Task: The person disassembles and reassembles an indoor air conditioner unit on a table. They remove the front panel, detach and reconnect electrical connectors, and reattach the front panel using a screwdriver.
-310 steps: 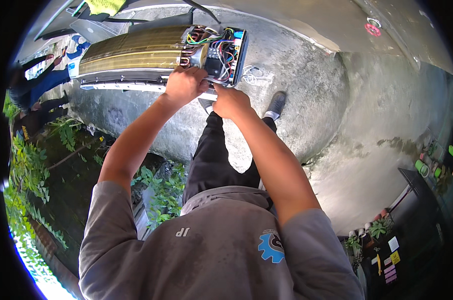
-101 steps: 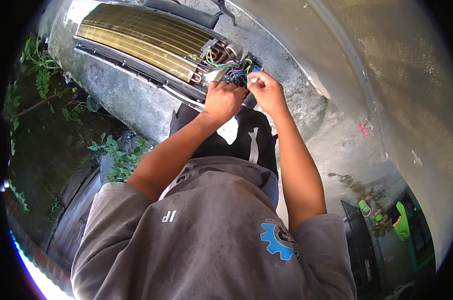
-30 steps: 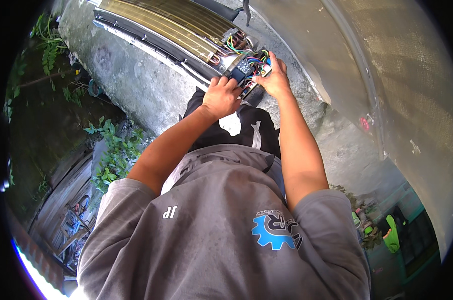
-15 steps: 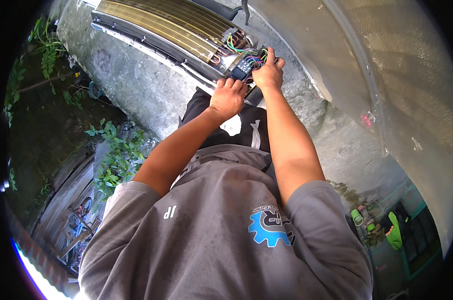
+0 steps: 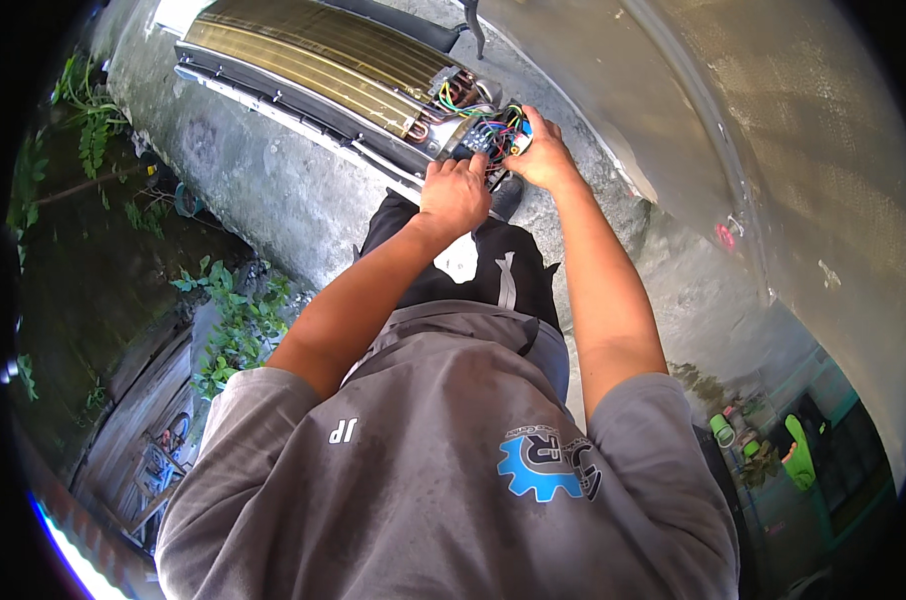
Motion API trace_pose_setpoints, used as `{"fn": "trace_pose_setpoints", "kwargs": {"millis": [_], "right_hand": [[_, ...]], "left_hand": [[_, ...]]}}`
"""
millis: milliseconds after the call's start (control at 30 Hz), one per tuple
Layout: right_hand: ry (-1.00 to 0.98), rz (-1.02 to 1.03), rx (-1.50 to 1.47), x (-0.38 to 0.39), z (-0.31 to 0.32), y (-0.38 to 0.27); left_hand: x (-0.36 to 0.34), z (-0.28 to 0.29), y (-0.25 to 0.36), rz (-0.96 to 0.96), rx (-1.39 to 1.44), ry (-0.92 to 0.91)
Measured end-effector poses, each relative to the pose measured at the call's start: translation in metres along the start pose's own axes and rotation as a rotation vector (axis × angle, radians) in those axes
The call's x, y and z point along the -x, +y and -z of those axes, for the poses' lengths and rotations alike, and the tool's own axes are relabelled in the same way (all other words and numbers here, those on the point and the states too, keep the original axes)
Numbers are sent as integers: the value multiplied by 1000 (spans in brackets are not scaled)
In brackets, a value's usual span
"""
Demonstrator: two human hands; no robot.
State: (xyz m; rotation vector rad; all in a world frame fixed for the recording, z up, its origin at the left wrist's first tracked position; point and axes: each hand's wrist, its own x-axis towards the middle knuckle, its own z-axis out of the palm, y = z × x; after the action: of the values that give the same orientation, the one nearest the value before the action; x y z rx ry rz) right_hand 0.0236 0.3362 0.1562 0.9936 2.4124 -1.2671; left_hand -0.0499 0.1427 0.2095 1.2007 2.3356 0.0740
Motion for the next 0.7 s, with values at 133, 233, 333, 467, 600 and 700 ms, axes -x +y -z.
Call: {"fn": "trace_pose_setpoints", "kwargs": {"millis": [133, 233, 333, 467, 600, 700], "right_hand": [[55, -86, -5, 3, -6, -8], [113, -154, -14, 3, -15, -15], [131, -212, -18, 4, -18, -23], [288, -41, 97, 18, -7, -35], [342, 159, -40, 17, -11, -54], [301, 226, 123, 0, -20, -57]], "left_hand": [[-1, -3, 4, -26, -67, 20], [-2, -6, 6, -17, -86, 4], [-1, -7, 4, -14, -22, 53], [3, -5, 0, -37, -21, 63], [0, -3, 5, -33, -56, -26], [0, 4, 5, -43, -60, -36]]}}
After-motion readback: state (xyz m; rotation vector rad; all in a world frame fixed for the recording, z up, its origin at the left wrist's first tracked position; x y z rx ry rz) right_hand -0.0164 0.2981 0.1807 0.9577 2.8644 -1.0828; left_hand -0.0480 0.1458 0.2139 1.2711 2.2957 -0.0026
